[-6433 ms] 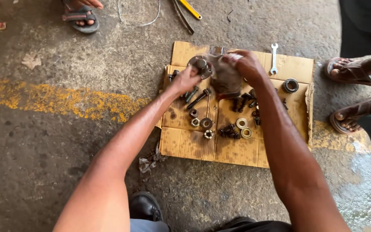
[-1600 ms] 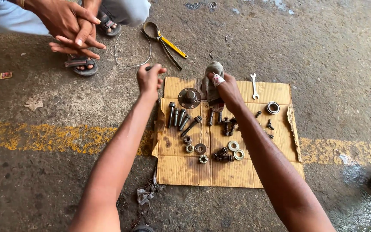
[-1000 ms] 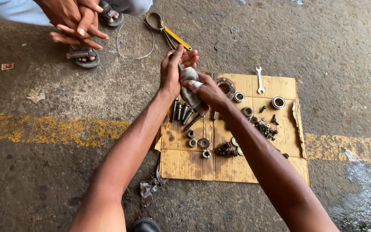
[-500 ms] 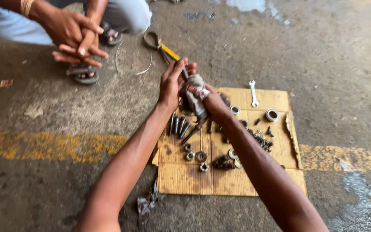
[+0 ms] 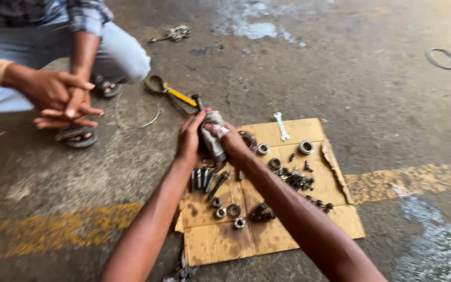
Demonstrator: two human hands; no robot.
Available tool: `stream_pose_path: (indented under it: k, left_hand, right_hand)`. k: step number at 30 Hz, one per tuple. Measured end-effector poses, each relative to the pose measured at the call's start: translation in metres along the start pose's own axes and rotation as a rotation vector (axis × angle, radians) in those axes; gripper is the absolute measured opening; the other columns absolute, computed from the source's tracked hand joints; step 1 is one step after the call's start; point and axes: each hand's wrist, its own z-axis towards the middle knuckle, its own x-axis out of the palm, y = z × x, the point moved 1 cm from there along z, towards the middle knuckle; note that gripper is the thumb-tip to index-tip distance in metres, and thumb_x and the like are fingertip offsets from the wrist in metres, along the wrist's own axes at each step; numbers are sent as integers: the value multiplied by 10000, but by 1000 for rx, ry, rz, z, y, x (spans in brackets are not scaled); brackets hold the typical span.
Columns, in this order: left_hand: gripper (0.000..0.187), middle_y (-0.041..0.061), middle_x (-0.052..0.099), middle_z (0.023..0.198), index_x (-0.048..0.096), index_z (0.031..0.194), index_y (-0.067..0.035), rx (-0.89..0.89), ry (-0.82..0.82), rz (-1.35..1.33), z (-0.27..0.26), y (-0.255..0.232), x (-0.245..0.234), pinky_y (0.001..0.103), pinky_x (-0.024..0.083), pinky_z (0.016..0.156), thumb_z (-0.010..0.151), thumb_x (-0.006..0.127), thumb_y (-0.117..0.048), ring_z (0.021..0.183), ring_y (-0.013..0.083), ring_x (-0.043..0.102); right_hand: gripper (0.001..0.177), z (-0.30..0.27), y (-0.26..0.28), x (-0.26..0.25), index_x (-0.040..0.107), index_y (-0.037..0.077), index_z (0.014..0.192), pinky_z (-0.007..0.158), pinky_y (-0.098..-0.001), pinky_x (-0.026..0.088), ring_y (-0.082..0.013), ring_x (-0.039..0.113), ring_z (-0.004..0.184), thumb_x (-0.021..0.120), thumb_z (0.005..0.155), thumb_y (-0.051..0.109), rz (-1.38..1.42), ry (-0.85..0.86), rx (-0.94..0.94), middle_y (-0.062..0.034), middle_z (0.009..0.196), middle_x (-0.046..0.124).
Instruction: Inspecting and cleaning automotive mechanical components such as a hub assembly, bearings, and bolts using a rag and grease on the floor of a service bay.
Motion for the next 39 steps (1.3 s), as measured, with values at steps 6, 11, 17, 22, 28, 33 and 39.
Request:
stream_pose_path:
  k: [6, 11, 17, 22, 28, 33, 39]
  left_hand:
    - [259, 100, 759, 1067, 694, 1154, -12, 134, -34, 267, 4, 10, -17, 318, 555, 885, 1021, 590, -208, 976, 180, 696]
    - [331, 73, 717, 902, 665, 1144, -36, 258, -89, 706, -5, 14, -8, 303, 563, 624, 1048, 513, -313, 727, 154, 661]
    - [377, 68, 637, 799, 562, 1191, -22, 339, 19, 938, -19, 51, 23, 280, 497, 382, 1056, 388, -327, 511, 122, 569]
    - [278, 38, 649, 759, 602, 1090, -79, 83, 173, 504, -16, 40, 26, 266, 505, 433, 1020, 420, -277, 530, 110, 560]
    - [295, -26, 642, 653, 661, 786, -174, -417, -5, -43, -7, 32, 34, 256, 375, 426, 979, 584, -383, 489, 113, 551]
    - [305, -24, 654, 784, 687, 958, -211, -314, 155, 140, 2, 20, 45, 229, 389, 461, 1006, 539, -473, 551, 84, 543]
    - [575, 99, 694, 777, 722, 966, -38, -39, -3, 1050, 77, 21, -21, 297, 493, 536, 1094, 471, -540, 630, 168, 635]
  right_hand:
    - [343, 35, 0, -64, 617, 71, 1306, 752, -264, 609, -121, 719, 886, 652, 989, 196, -581, 76, -85, -67, 1092, 740]
    - [319, -4, 67, -34, 625, 26, 1268, 672, -327, 620, -205, 700, 828, 566, 990, 172, -323, -142, -101, -112, 1005, 713]
    - [346, 1, 47, -14, 571, 104, 1357, 750, -304, 626, -183, 681, 913, 598, 1015, 145, -204, -143, -285, -75, 1078, 700]
    - [336, -18, 79, -24, 653, 110, 1352, 826, -307, 623, -168, 701, 980, 608, 1021, 145, -369, 17, -308, -76, 1146, 745]
    - [495, -23, 109, -36, 567, 46, 1466, 1131, -281, 431, -115, 561, 1358, 592, 980, 134, -290, 353, -351, -16, 1511, 576]
    - [382, 22, 84, -69, 595, 42, 1423, 781, -397, 591, -268, 691, 1003, 549, 1050, 109, -240, -79, -117, -169, 1236, 675]
    - [269, 53, 62, -55, 614, 76, 1339, 684, -346, 568, -210, 659, 842, 483, 1105, 69, 12, 30, -328, -85, 1103, 693]
